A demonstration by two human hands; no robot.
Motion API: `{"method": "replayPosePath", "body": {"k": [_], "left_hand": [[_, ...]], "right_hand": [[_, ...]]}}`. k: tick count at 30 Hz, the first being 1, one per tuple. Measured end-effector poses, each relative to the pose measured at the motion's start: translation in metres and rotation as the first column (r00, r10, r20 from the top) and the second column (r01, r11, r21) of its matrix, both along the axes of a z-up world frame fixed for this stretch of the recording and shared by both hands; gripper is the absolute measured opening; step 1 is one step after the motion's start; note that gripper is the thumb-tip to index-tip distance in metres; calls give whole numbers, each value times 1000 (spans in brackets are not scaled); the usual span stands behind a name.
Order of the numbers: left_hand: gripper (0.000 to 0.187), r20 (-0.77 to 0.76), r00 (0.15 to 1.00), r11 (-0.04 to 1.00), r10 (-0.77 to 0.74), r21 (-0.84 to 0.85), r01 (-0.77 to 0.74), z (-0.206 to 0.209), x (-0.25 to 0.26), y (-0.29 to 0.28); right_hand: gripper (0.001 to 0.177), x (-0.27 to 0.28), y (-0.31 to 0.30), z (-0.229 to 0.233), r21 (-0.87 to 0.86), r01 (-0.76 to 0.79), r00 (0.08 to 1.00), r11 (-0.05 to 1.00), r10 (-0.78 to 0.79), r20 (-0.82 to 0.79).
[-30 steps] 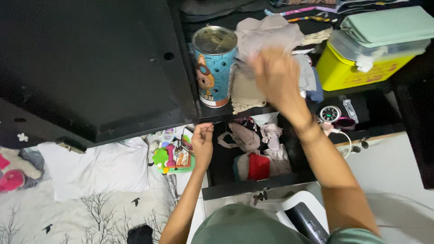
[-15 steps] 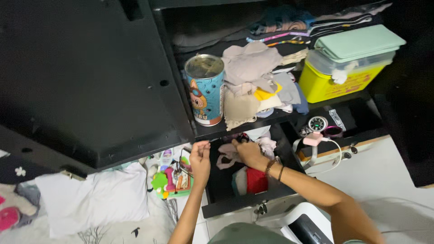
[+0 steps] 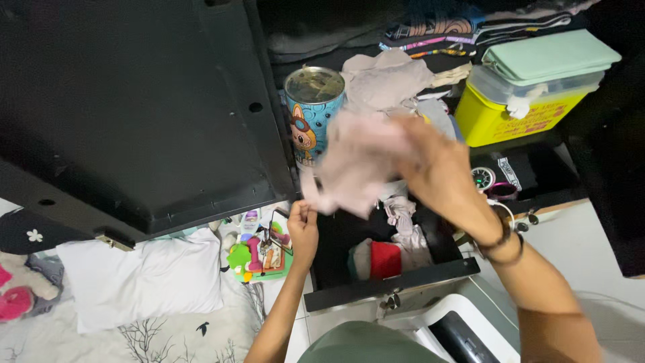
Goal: The person removes assorted folded clothes from a black drawer, places them on the shelf above, then sprays the empty drawer with a cleaning solution and wipes the interior with a cloth. The person then places some clothes back into the drawer.
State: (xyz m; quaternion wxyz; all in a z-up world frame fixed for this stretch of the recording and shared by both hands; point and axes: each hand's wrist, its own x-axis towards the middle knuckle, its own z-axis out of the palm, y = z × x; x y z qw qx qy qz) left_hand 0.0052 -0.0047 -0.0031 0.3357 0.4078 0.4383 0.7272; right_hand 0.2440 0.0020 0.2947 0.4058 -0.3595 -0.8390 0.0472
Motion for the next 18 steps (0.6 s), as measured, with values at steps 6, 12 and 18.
{"method": "replayPosePath", "body": {"k": [6, 12, 18], "left_hand": [[6, -22, 998, 998, 56, -31, -57, -9, -2, 6], [9, 16, 999, 999, 43, 16, -43, -14, -4, 3], [8, -92, 993, 997, 67, -41, -71, 15, 2, -4]], "right_hand": [[71, -58, 73, 3, 557, 268, 925, 786, -48, -377], [57, -103, 119, -35, 706, 209, 974, 677, -84, -208], [49, -110, 156, -27, 808, 95, 988, 582, -152, -6]]}}
